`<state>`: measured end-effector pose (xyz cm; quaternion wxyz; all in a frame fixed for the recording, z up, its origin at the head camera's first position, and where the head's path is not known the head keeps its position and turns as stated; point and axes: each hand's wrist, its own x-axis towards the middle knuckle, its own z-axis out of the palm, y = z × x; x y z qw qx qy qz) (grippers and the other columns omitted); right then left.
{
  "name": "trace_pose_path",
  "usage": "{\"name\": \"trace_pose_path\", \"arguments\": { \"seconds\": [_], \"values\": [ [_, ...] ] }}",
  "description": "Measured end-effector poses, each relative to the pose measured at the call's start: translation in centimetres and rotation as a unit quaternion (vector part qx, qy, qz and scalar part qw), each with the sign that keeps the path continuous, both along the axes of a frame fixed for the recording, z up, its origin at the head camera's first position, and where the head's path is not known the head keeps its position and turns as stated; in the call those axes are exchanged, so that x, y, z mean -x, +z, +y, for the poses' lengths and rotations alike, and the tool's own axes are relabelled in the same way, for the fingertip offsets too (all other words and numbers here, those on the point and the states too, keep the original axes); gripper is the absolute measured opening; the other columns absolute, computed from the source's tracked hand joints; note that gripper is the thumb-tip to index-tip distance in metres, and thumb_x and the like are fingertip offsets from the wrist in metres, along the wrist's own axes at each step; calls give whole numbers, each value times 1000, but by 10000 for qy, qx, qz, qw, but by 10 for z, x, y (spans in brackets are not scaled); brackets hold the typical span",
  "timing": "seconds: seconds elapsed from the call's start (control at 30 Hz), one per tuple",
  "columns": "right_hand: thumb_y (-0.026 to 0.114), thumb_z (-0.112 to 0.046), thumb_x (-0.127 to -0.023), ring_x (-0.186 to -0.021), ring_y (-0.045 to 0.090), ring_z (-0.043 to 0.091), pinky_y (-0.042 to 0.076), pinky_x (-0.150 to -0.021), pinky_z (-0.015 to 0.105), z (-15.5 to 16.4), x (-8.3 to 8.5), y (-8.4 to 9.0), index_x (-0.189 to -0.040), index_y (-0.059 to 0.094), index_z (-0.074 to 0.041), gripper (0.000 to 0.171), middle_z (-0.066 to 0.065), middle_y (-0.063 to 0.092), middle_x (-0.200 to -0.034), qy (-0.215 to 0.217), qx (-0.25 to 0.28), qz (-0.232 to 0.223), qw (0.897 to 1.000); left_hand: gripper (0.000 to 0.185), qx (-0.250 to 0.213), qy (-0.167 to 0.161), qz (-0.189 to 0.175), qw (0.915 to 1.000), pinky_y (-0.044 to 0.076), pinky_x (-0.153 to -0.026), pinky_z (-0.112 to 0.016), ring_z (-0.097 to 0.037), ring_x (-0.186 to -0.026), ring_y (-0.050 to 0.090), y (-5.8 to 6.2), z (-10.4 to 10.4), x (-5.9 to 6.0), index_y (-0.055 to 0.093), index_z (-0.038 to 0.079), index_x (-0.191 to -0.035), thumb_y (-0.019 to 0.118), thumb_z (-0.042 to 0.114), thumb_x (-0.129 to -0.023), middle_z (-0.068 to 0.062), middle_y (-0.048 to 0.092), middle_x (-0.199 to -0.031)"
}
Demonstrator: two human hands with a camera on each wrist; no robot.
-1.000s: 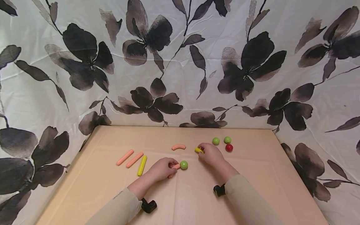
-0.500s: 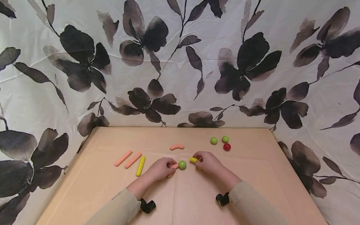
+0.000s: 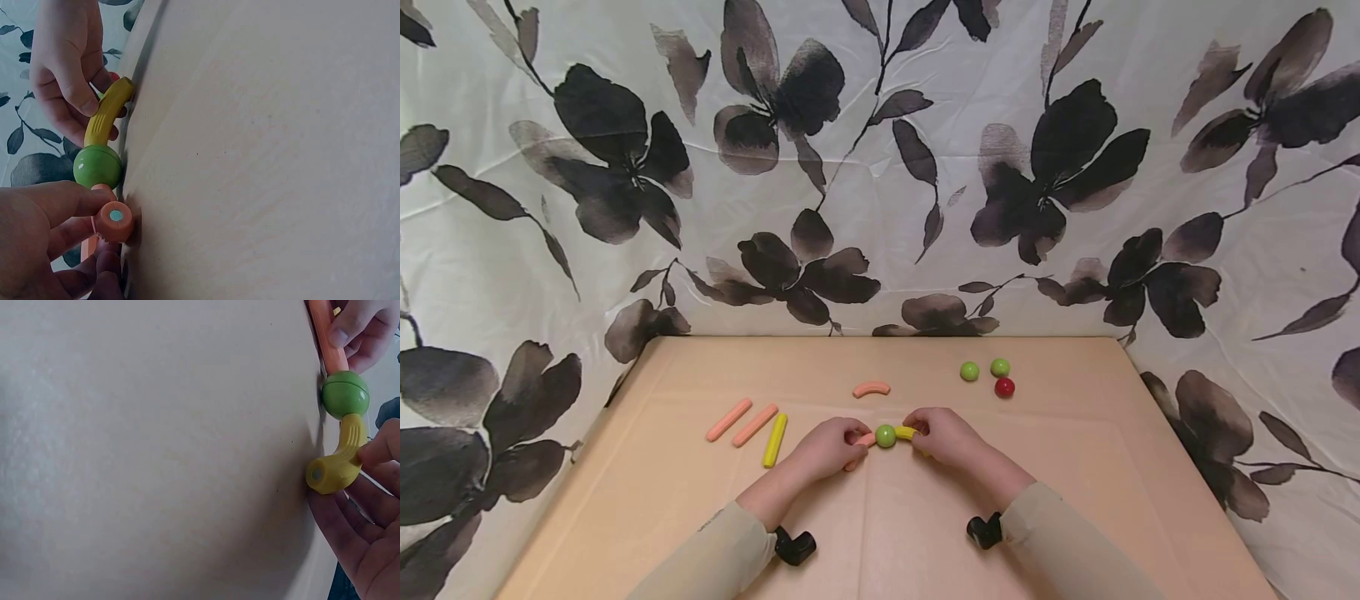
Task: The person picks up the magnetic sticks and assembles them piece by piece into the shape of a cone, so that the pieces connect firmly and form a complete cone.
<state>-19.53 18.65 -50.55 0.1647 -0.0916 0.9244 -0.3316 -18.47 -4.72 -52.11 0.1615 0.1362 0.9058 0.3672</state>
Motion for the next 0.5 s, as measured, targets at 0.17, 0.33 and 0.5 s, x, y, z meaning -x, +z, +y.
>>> {"name": "trace_pose_path", "arguments": {
  "seconds": [0.17, 0.33, 0.5],
  "values": [
    [71, -11, -87, -84, 54, 16, 49, -80, 34, 0, 0, -2, -113, 72, -16, 26, -5, 64, -95, 123, -95, 201, 9997, 24, -16, 3, -5, 10000, 43, -61, -30, -13, -57, 55, 3, 0, -1, 70, 13, -113, 66, 19, -89, 5, 59, -60],
    [76, -15, -87, -82, 53, 14, 48, -80, 35, -1, -4, -2, -112, 72, -17, 26, -6, 61, -90, 252, -271, 544, 9978, 29, 6, 36, -42, 10000, 43, -59, -31, -14, -56, 56, 3, 3, -1, 69, 14, -117, 70, 26, -90, 3, 59, -65],
    [78, -17, -86, -80, 52, 12, 47, -79, 35, -4, -8, -5, -110, 73, -17, 24, -7, 59, -88, 304, -473, 869, 9946, 39, -70, 77, -146, 9998, 45, -59, -32, -14, -53, 58, 4, 5, -1, 68, 14, -121, 74, 34, -88, 1, 59, -75]
  ]
}}
